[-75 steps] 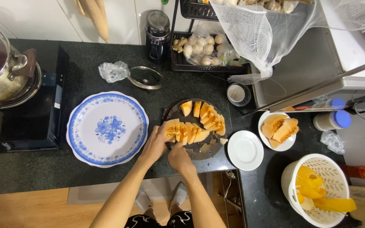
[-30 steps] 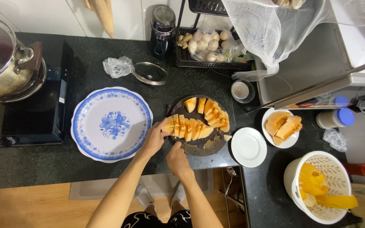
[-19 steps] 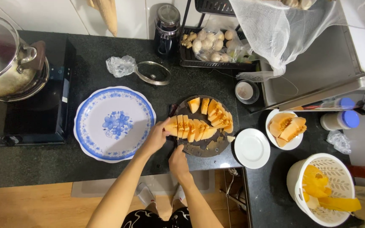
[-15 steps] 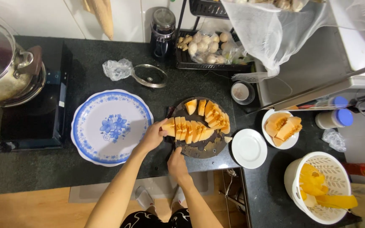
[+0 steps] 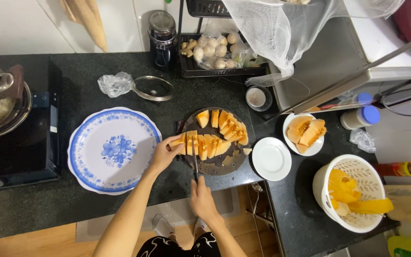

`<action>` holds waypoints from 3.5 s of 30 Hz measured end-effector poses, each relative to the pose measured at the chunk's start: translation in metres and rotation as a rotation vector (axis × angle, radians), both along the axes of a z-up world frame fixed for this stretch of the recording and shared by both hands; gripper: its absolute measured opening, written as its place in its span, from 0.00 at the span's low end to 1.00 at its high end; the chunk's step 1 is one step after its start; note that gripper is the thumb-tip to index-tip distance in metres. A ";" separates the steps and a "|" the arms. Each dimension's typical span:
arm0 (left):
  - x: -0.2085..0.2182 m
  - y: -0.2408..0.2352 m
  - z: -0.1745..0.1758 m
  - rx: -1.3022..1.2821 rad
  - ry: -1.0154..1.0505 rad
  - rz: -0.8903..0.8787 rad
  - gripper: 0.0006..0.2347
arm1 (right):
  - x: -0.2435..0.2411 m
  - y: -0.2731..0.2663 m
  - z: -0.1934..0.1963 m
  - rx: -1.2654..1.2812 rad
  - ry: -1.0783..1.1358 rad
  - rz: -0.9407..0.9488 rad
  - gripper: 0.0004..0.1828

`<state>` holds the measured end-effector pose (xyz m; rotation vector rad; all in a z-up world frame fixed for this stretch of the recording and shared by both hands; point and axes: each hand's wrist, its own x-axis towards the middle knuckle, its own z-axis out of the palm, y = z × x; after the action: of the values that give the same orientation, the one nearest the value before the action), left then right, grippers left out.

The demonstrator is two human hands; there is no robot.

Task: The person cuts a melon on a round cutting board, slicing wedges into smaller chunks with a knife. They turn the melon pieces as they cut, then transfer the cut chunks by hand onto a white plate, leaving the rind and scraps in a basket.

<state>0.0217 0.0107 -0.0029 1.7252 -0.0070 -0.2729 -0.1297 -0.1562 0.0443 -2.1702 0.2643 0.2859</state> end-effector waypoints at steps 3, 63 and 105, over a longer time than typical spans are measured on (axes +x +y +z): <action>0.000 -0.001 -0.008 -0.083 0.051 0.025 0.20 | 0.000 -0.019 0.031 0.095 0.188 -0.110 0.13; -0.071 -0.206 -0.006 -0.203 -0.077 0.129 0.09 | -0.003 -0.140 0.100 0.098 0.270 -0.361 0.18; -0.058 -0.209 -0.009 0.291 -0.375 -0.082 0.24 | 0.027 -0.202 -0.017 0.096 -0.324 -0.149 0.20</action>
<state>-0.0368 -0.1981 -0.0114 2.0473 -0.3270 -0.0050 -0.1028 -0.3577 0.0273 -2.0516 0.2215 -0.1350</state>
